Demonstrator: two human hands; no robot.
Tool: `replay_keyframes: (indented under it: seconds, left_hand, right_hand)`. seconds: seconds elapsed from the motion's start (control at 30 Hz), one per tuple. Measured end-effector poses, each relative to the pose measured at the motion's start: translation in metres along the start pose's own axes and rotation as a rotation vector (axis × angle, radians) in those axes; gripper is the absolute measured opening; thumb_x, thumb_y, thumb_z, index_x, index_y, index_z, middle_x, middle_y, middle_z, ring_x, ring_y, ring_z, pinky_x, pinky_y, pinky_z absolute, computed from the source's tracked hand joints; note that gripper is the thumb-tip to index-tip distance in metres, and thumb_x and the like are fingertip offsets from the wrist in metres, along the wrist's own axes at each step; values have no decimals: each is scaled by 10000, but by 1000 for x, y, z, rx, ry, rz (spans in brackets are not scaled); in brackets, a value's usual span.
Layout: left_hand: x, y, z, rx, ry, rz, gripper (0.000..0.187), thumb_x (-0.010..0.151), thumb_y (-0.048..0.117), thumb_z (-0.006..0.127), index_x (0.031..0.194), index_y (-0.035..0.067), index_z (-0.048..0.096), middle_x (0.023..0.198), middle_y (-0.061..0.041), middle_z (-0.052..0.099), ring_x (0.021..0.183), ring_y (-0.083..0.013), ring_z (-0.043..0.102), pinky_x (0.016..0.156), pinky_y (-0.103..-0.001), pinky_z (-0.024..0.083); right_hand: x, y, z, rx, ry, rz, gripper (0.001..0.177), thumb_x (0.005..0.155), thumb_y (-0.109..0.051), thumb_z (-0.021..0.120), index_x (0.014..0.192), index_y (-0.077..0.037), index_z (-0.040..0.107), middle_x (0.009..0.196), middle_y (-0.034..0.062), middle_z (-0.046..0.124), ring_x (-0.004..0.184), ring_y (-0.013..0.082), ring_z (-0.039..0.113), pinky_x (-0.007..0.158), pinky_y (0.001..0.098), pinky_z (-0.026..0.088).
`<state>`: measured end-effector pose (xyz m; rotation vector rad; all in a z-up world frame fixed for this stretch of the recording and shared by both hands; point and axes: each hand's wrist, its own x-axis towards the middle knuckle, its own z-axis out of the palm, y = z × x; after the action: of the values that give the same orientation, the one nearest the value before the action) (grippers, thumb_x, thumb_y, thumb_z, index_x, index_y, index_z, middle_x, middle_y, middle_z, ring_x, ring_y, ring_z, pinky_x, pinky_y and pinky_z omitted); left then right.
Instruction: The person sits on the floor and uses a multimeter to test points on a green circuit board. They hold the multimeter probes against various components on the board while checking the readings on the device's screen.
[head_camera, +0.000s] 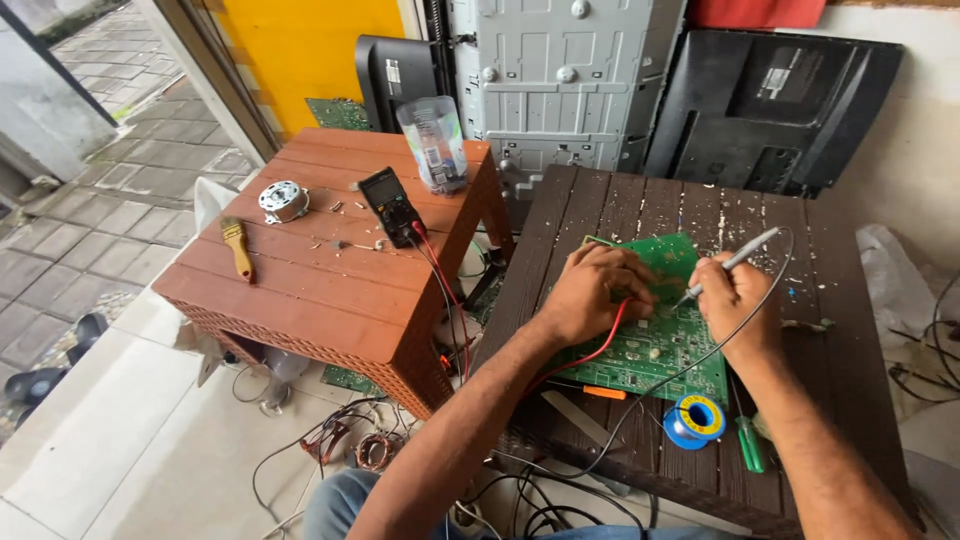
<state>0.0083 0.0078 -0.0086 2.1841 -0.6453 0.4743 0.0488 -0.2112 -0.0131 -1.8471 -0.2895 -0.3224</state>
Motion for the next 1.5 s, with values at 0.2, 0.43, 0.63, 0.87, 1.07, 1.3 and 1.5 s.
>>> replay_keyframes:
  seconds: [0.2, 0.43, 0.63, 0.87, 1.07, 1.3, 1.5]
  left_hand:
    - [1, 9, -7, -67, 50, 32, 121, 825, 413, 827, 891, 335, 762, 1118, 109, 705, 1277, -161, 598, 1169, -526, 342]
    - [5, 14, -10, -159, 153, 99, 105, 803, 280, 859, 859, 249, 776, 1052, 18, 739, 1175, -262, 674, 1072, -491, 463]
    - [-15, 28, -45, -342, 317, 8, 118, 813, 263, 877, 879, 212, 793, 1060, -16, 750, 1192, -266, 671, 1078, -431, 479]
    - [-89, 28, -63, -499, 439, -307, 132, 850, 163, 861, 880, 55, 792, 1043, -135, 750, 1070, -250, 684, 994, -397, 494]
    - [-90, 47, -68, -326, 252, -272, 132, 834, 199, 869, 895, 97, 811, 1092, -127, 730, 1082, -308, 676, 985, -423, 495]
    - [-90, 31, -63, -285, 347, -286, 150, 853, 227, 852, 893, 92, 800, 1188, -141, 697, 1144, -329, 642, 1035, -445, 461]
    - [-87, 44, -62, -212, 287, -214, 137, 844, 225, 853, 897, 108, 804, 1208, -139, 686, 1184, -364, 621, 1063, -473, 447]
  right_hand:
    - [-2, -9, 2, -35, -23, -6, 270, 1011, -199, 582, 771, -111, 671, 460, 47, 452, 430, 148, 440, 449, 291, 381]
    - [-5, -12, -1, -26, -36, -26, 291, 1021, -186, 581, 762, -84, 669, 451, 57, 448, 427, 162, 437, 457, 293, 374]
    - [5, 4, 0, -154, -93, 33, 277, 1022, -315, 581, 803, -184, 689, 487, 74, 535, 480, 242, 530, 523, 358, 440]
    - [-5, -7, -7, -175, -94, 48, 311, 1055, -274, 563, 825, -107, 689, 518, 113, 535, 532, 265, 543, 571, 384, 455]
    - [-6, -15, -5, -158, -67, 14, 297, 1033, -247, 586, 791, -103, 683, 500, 95, 528, 520, 243, 558, 571, 370, 469]
    - [-7, -17, -5, -123, -50, -4, 289, 1027, -209, 590, 788, -85, 698, 496, 114, 522, 504, 240, 545, 551, 362, 464]
    - [-7, -15, -4, -145, -43, 5, 281, 1020, -246, 603, 775, -139, 690, 487, 79, 507, 518, 215, 549, 553, 357, 466]
